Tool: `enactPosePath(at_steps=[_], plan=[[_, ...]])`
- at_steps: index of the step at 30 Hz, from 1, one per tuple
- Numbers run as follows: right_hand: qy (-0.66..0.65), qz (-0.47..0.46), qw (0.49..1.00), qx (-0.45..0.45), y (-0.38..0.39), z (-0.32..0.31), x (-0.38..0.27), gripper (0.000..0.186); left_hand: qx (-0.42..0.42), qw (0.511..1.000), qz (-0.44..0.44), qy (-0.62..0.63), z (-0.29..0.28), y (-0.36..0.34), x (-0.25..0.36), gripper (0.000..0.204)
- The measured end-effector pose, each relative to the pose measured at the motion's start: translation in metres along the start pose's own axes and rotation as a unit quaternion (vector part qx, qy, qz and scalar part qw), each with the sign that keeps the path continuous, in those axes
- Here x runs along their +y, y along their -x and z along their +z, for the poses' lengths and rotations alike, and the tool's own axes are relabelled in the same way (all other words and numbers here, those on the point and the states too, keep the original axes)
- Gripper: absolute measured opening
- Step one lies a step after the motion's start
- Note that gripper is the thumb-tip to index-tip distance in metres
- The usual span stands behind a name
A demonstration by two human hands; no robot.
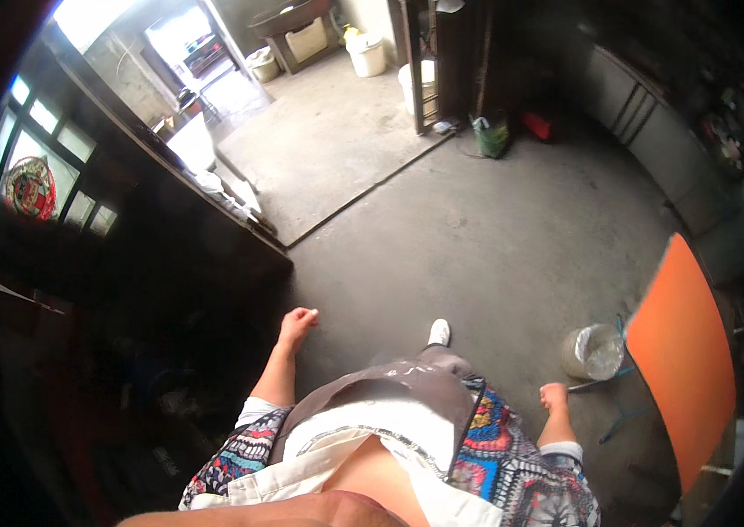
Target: The person squats to retrieve a metal tray from under a counter, then stands at a large circular sink to wash several bowls and spoons using a sponge and running water. The cleaned items are stacked in the sink.
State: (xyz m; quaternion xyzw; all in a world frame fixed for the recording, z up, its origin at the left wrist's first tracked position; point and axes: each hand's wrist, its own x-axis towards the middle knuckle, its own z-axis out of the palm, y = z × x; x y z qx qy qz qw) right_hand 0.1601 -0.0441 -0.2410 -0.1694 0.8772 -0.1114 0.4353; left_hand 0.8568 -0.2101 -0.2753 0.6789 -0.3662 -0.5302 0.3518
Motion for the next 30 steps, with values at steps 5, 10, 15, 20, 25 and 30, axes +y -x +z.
enactPosePath(at_steps=[5, 10, 15, 20, 25, 30], plan=[[0.03, -0.185, 0.981, -0.053, -0.084, 0.034, -0.201, 0.015, 0.038, 0.981, -0.189, 0.019, -0.049, 0.013, -0.064, 0.028], [0.115, -0.361, 0.923, -0.068, -0.108, 0.132, -0.423, 0.011, 0.151, 0.925, -0.316, 0.145, -0.065, 0.031, -0.069, 0.023], [0.19, -0.411, 0.889, -0.073, -0.093, 0.199, -0.558, 0.028, 0.047, 0.971, -0.233, -0.026, -0.078, -0.108, 0.025, 0.021], [0.329, -0.307, 0.892, -0.045, -0.094, 0.228, -0.617, 0.021, 0.004, 0.991, -0.117, -0.068, -0.141, -0.269, 0.135, 0.021], [0.213, -0.276, 0.936, -0.05, -0.139, 0.243, -0.637, 0.006, 0.071, 0.996, -0.039, 0.026, -0.193, -0.477, 0.228, 0.013], [0.103, -0.189, 0.97, -0.117, -0.195, 0.263, -0.689, 0.015, 0.071, 0.995, 0.001, 0.07, -0.192, -0.626, 0.261, 0.026]])
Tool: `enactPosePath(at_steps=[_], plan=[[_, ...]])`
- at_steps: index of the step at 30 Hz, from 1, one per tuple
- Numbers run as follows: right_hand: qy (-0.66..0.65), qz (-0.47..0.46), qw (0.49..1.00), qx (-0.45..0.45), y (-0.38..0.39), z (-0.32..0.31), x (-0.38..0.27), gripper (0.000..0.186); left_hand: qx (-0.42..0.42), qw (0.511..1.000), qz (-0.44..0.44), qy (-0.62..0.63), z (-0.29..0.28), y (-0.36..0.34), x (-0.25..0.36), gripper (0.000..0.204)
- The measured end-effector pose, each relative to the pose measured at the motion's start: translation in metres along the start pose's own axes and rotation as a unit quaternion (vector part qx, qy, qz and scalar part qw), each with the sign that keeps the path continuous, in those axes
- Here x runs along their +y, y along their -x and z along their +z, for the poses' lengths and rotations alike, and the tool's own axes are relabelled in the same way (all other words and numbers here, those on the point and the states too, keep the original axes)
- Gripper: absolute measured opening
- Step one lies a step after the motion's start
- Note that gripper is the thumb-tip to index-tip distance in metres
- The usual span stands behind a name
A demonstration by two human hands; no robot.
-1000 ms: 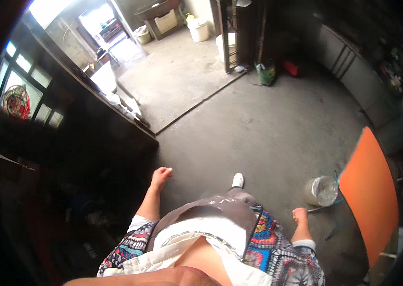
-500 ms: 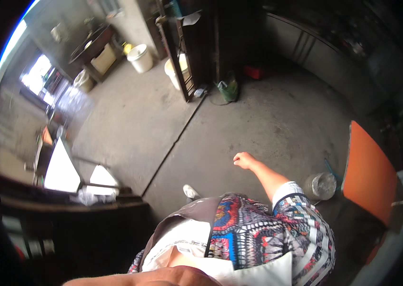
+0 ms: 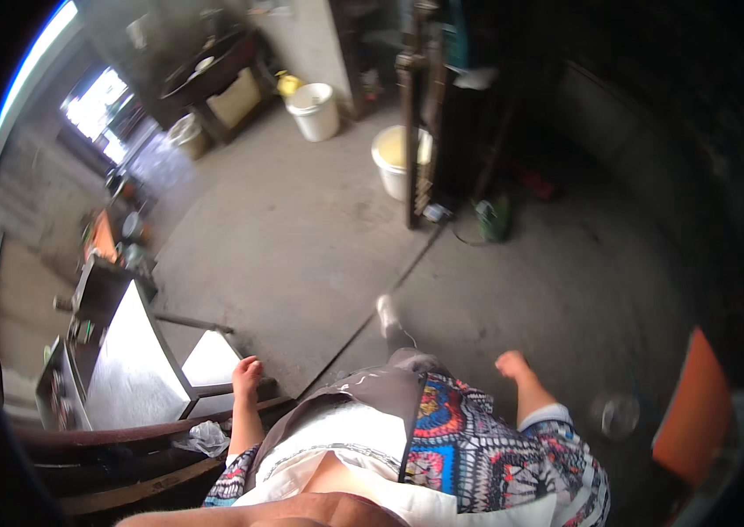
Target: The person squats to retrieve a metal tray from under a counter, then stands at a large circular sink to wash several bowls and spoons using a sponge and running water. The cleaned items are stacked in the sink.
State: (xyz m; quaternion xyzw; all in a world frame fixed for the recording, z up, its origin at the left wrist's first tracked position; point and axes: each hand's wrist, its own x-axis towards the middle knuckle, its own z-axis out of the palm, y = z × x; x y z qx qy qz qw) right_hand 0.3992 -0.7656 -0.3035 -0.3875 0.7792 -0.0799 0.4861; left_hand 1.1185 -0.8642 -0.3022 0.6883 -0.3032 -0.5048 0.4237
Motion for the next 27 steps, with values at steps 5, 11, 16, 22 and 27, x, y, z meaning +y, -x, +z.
enactPosePath(at_steps=[5, 11, 16, 22, 27], plan=[[0.067, 0.164, 0.984, -0.022, -0.108, -0.037, -0.125, 0.014, 0.055, 0.982, -0.164, -0.075, 0.011, -0.008, -0.009, 0.019], [0.003, -0.14, 0.99, 0.023, -0.274, -0.071, -0.373, 0.019, 0.16, 0.935, -0.316, 0.002, -0.001, 0.039, 0.001, 0.013], [0.015, -0.217, 0.971, -0.101, -0.352, -0.021, -0.586, 0.017, 0.318, 0.839, -0.384, 0.217, 0.05, 0.004, 0.014, 0.02], [0.242, -0.354, 0.88, -0.203, -0.425, 0.026, -0.693, 0.028, 0.268, 0.888, -0.371, 0.042, 0.041, -0.151, 0.031, 0.025], [0.242, -0.199, 0.92, -0.237, -0.493, -0.037, -0.742, 0.022, 0.263, 0.909, -0.319, 0.051, 0.029, -0.347, 0.111, 0.025]])
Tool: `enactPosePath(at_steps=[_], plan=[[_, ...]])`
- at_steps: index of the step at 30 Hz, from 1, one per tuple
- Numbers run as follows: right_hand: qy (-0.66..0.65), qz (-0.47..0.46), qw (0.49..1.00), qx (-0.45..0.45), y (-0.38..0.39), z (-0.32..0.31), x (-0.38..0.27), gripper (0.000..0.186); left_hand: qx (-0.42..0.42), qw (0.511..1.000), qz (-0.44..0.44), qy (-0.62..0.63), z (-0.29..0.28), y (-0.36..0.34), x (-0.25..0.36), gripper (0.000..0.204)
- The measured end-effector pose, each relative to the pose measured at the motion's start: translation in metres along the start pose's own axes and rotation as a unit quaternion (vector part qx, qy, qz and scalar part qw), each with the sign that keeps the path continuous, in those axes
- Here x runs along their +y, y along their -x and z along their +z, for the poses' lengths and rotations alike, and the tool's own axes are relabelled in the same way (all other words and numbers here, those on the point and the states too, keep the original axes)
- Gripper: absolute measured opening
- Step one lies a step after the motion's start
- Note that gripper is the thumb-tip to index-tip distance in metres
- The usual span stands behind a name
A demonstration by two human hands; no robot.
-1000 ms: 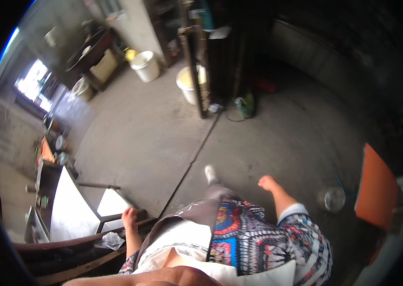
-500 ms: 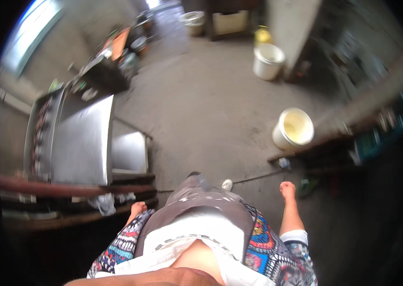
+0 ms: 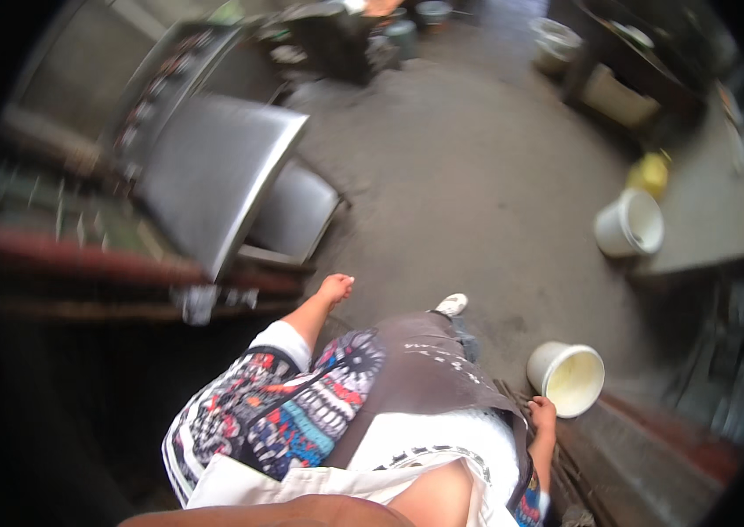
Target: The person squats to retrieve a metal tray from under a counter, then stands at a large circular sink to wash several bowls and spoons using a sponge and running water. The cleaned items are stacked in the sink.
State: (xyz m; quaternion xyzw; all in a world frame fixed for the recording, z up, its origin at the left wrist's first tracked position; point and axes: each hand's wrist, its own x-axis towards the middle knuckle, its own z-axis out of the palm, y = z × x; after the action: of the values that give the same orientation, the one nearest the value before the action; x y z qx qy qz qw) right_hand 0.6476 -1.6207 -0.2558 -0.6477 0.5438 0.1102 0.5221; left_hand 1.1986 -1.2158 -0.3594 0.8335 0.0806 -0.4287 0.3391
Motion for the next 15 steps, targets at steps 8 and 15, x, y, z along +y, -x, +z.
enactPosePath(at_steps=[8, 15], plan=[[-0.274, 0.124, 0.913, 0.276, -0.011, -0.096, 0.019, 0.018, -0.096, 0.991, 0.088, -0.011, 0.116, -0.03, 0.259, 0.032], [-0.164, 0.134, 0.945, 0.248, -0.024, -0.112, 0.073, 0.013, -0.152, 0.981, 0.087, -0.078, 0.227, -0.011, 0.375, 0.029]])
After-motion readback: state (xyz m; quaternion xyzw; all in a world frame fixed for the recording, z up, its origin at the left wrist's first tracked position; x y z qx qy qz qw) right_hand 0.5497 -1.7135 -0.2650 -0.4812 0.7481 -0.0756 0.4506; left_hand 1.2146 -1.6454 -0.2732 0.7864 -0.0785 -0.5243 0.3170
